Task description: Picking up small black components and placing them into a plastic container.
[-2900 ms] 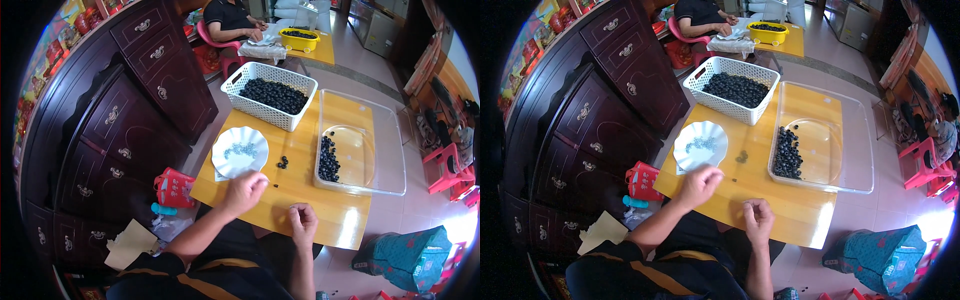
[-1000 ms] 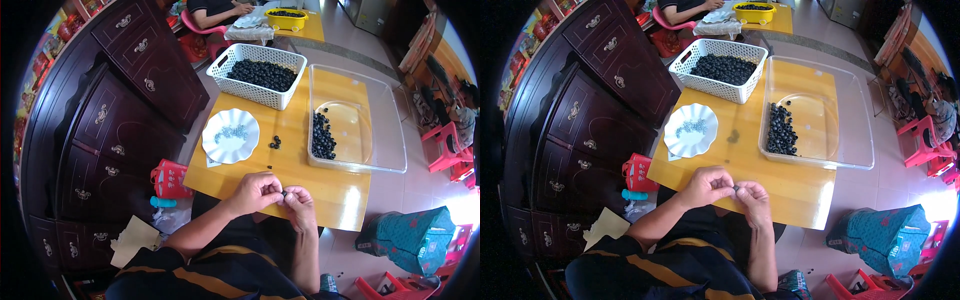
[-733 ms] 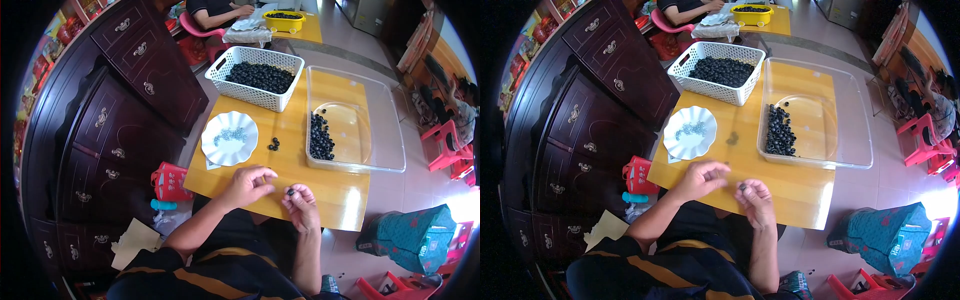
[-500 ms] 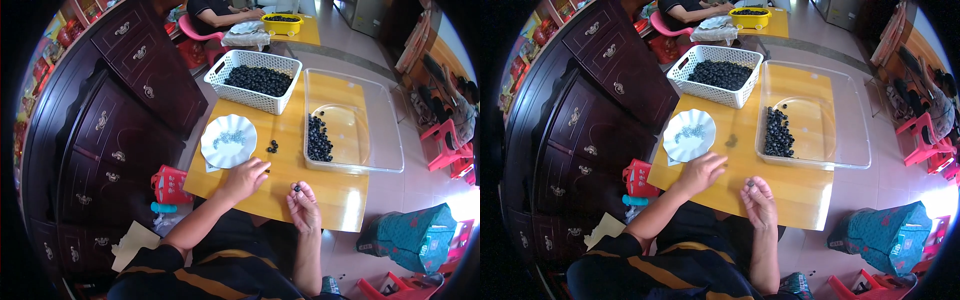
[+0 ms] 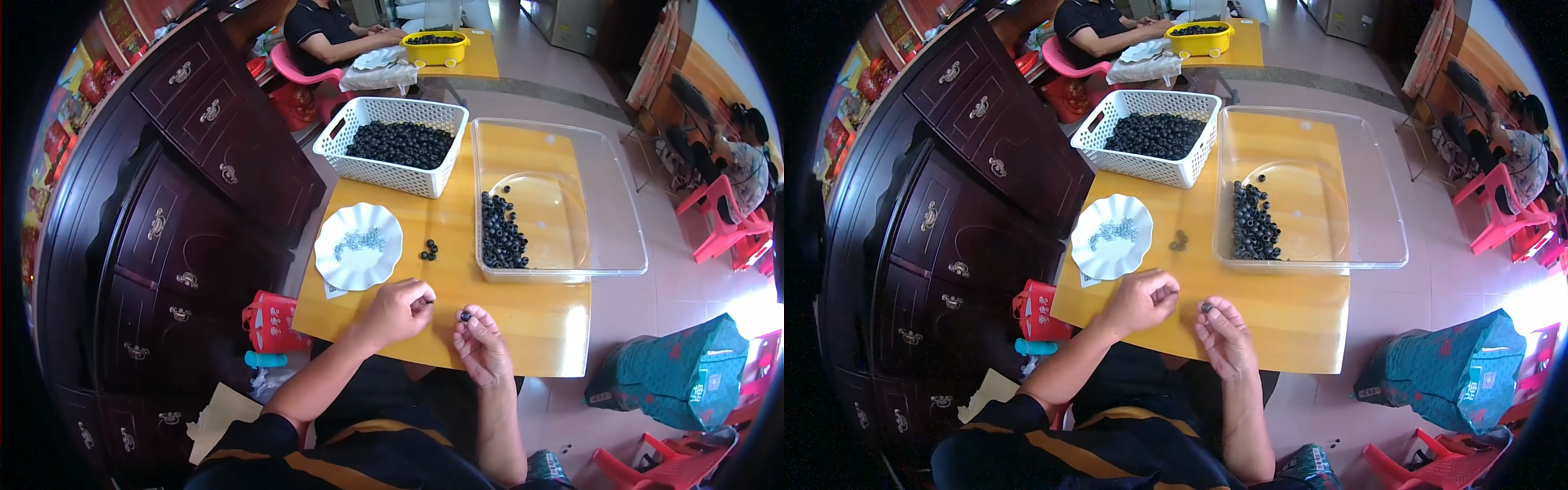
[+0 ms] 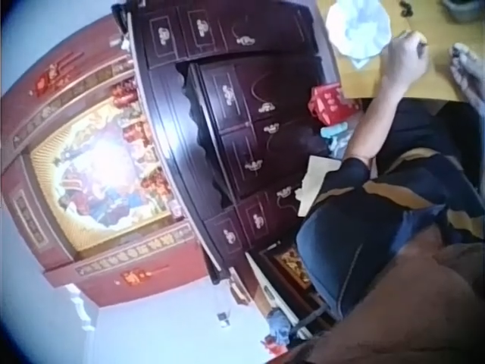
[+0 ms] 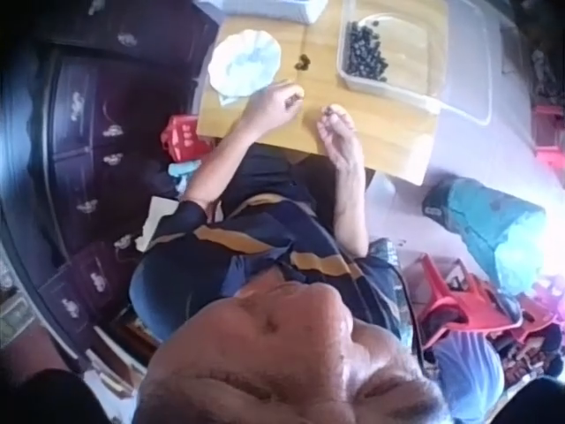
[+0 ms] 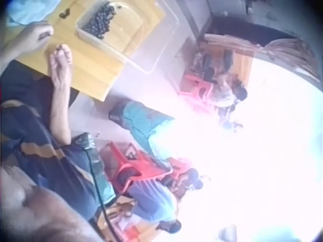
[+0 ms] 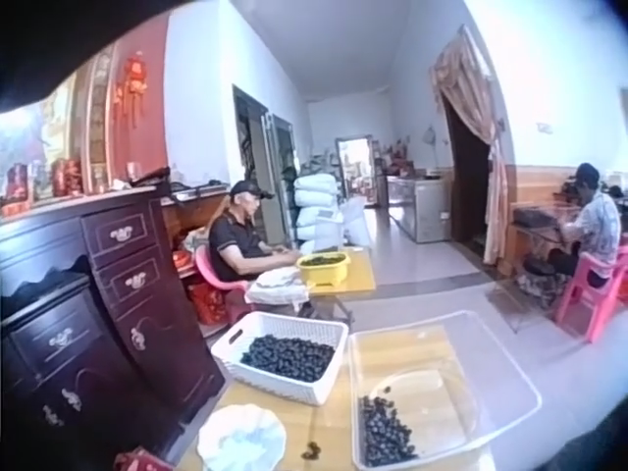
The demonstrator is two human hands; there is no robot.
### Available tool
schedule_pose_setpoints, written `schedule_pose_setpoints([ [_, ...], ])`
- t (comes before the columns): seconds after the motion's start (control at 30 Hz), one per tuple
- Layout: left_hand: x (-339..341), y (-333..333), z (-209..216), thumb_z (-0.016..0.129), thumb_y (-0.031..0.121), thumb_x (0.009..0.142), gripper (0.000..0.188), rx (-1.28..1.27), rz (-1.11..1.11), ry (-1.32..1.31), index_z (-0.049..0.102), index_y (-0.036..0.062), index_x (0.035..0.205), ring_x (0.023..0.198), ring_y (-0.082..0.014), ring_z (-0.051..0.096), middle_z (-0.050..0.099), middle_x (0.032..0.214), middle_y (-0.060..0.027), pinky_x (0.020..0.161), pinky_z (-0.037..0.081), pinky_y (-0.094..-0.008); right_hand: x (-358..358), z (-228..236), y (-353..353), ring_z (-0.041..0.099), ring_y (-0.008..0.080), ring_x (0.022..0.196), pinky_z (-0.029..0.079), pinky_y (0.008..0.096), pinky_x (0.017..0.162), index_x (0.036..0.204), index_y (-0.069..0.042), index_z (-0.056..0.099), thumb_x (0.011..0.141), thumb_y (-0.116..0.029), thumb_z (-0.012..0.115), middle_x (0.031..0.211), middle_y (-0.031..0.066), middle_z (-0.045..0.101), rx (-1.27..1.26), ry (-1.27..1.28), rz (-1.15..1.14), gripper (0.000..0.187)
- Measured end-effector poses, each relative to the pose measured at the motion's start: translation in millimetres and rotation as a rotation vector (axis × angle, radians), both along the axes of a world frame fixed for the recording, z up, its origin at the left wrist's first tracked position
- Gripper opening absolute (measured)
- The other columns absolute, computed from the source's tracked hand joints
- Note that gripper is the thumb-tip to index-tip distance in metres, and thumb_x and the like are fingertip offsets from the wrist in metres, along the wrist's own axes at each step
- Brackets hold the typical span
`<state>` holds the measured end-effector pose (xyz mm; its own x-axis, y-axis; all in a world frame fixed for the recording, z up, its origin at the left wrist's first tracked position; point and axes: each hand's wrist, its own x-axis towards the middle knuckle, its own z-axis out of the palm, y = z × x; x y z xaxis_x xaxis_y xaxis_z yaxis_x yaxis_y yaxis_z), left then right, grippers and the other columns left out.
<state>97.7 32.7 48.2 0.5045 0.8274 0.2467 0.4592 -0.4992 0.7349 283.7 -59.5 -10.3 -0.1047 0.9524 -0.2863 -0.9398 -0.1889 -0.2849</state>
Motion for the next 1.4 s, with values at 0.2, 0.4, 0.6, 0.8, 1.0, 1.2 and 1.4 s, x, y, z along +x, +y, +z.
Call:
schedule_pose_setpoints([
  [0.2, 6.7, -16.2, 12.5, 0.069, 0.0, 0.091, 0.01, -0.278, 0.011, -0.309, 0.071, -0.0018, 0.1, 0.08, -0.0064, 0.068, 0.074, 0.091, -0.0033, 0.072, 0.055, -0.0218, -2.3, 2.1, -1.3, 0.071, 0.015, 0.093, 0.06, 0.0262, 0.083, 0.124, -0.004, 0.065, 0.099, -0.003, 0.065, 0.111, 0.0108, 0.072, 0.007, -0.035, 0.034, 0.025],
  [0.4, 12.2, -19.1, 20.5, 0.072, -0.001, 0.091, 0.01, -0.214, 0.009, -0.34, 0.073, -0.0023, 0.101, 0.086, -0.0118, 0.071, 0.075, 0.095, -0.0077, 0.078, 0.057, -0.0252, -1.8, 4.5, -0.5, 0.071, 0.0152, 0.093, 0.06, 0.0264, 0.083, 0.121, -0.004, 0.067, 0.099, -0.006, 0.066, 0.11, 0.0107, 0.073, 0.048, -0.004, 0.055, 0.023],
  [0.6, 17.2, -21.6, 20.2, 0.078, -0.005, 0.082, 0.017, -0.034, -0.105, -0.291, 0.074, -0.0001, 0.098, 0.091, -0.0202, 0.071, 0.073, 0.098, -0.0108, 0.08, 0.056, -0.0288, -4.1, 2.0, -2.3, 0.073, 0.0168, 0.091, 0.063, 0.0286, 0.08, 0.12, -0.005, 0.065, 0.099, -0.007, 0.066, 0.105, 0.009, 0.072, 0.068, 0.035, 0.042, 0.021],
  [0.8, 19.2, -26.3, 20.3, 0.08, -0.005, 0.079, 0.018, -0.002, -0.083, -0.287, 0.075, 0.0005, 0.095, 0.089, -0.0196, 0.069, 0.072, 0.098, -0.01, 0.078, 0.055, -0.0289, -3.5, 5.1, -2.4, 0.072, 0.0157, 0.091, 0.062, 0.0281, 0.082, 0.115, -0.006, 0.065, 0.098, -0.008, 0.069, 0.103, 0.007, 0.072, 0.103, 0.033, 0.048, 0.018],
  [1.0, 20.4, -26.1, 18.7, 0.083, -0.002, 0.077, 0.018, 0.044, -0.098, -0.242, 0.076, 0.0019, 0.094, 0.086, -0.0204, 0.068, 0.071, 0.094, -0.0087, 0.076, 0.054, -0.0295, -6.9, 13.0, -1.6, 0.071, 0.0143, 0.09, 0.06, 0.0264, 0.084, 0.111, -0.007, 0.066, 0.097, -0.008, 0.07, 0.101, 0.0058, 0.071, 0.109, 0.022, 0.039, 0.015],
  [1.2, 18.4, -22.9, 21.8, 0.084, -0.002, 0.074, 0.02, 0.134, -0.141, -0.191, 0.075, 0.0039, 0.091, 0.082, -0.0219, 0.066, 0.071, 0.09, -0.0075, 0.072, 0.052, -0.0318, -6.3, 8.6, -1.6, 0.069, 0.0141, 0.086, 0.058, 0.0257, 0.08, 0.105, -0.006, 0.067, 0.094, -0.008, 0.074, 0.097, 0.0057, 0.072, 0.096, -0.067, 0.028, 0.013],
  [1.4, 10.6, -20.3, 25.9, 0.086, 0.0, 0.07, 0.023, 0.198, -0.19, -0.159, 0.075, 0.0059, 0.089, 0.079, -0.0221, 0.066, 0.07, 0.087, -0.0063, 0.068, 0.051, -0.0321, -8.7, 14.1, -1.8, 0.068, 0.014, 0.083, 0.056, 0.0261, 0.076, 0.102, -0.006, 0.068, 0.093, -0.008, 0.075, 0.094, 0.0064, 0.073, 0.103, -0.128, 0.037, 0.012],
])
